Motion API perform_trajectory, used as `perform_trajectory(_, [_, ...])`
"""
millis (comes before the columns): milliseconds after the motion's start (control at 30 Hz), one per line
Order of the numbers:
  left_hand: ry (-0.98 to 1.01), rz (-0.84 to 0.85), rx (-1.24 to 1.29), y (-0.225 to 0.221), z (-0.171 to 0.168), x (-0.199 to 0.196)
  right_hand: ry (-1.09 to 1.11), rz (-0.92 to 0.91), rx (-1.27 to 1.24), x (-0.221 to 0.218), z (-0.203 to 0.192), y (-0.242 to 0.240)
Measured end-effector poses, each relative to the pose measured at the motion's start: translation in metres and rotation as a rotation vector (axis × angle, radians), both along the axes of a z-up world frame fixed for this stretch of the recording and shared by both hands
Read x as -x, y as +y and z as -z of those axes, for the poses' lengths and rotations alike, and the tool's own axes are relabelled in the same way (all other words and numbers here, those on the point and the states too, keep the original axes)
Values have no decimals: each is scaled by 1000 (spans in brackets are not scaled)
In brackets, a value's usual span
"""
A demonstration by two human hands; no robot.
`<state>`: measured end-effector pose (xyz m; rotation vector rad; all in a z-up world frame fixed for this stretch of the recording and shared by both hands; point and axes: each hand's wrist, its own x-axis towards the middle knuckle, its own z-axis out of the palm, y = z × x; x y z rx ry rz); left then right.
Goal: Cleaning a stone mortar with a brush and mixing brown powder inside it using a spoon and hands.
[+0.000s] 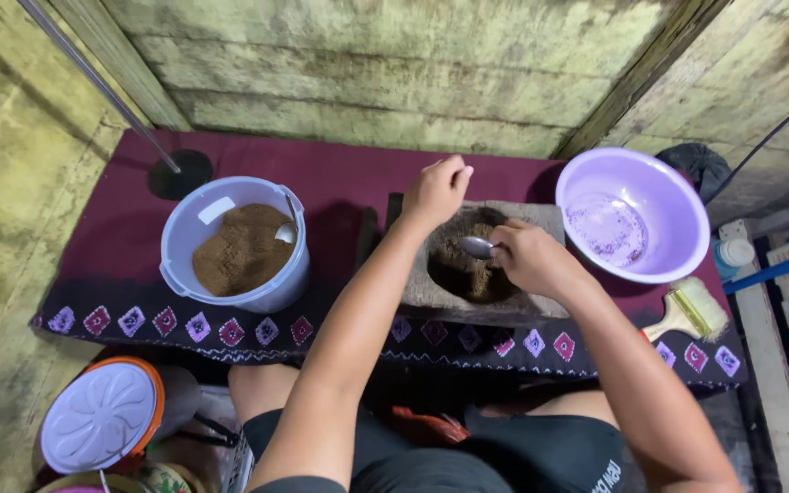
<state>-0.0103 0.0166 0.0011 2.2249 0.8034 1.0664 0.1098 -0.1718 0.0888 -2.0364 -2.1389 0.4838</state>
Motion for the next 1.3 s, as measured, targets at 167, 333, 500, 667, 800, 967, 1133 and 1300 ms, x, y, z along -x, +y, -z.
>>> perform_trajectory(167, [-67,54,204,-4,-23,27,289,323,-161,-19,35,-9])
perform_trajectory(333, [41,188,372,-75,-68,64,967,604,-316,12,50,-7])
perform_trajectory(500, [352,288,487,-119,-76,66,1109,639,-410,17,94,11])
perform_trajectory(667, [306,283,371,-113,-58,66,860,575,-409,12,60,-12])
perform_trajectory(800, [586,174,150,-107,-69,74,256,497,-592,-25,71,-24])
perform_trajectory(967, [824,226,-171,-102,-16,41,94,438,-682,-40,76,-20])
perform_trajectory(1133, [618,-108,-839,-94,45,-11,53,448,-600,-40,74,-17])
perform_trajectory(1300, [702,-104,-759,-78,47,-40,-53,424,-567,-36,82,-19])
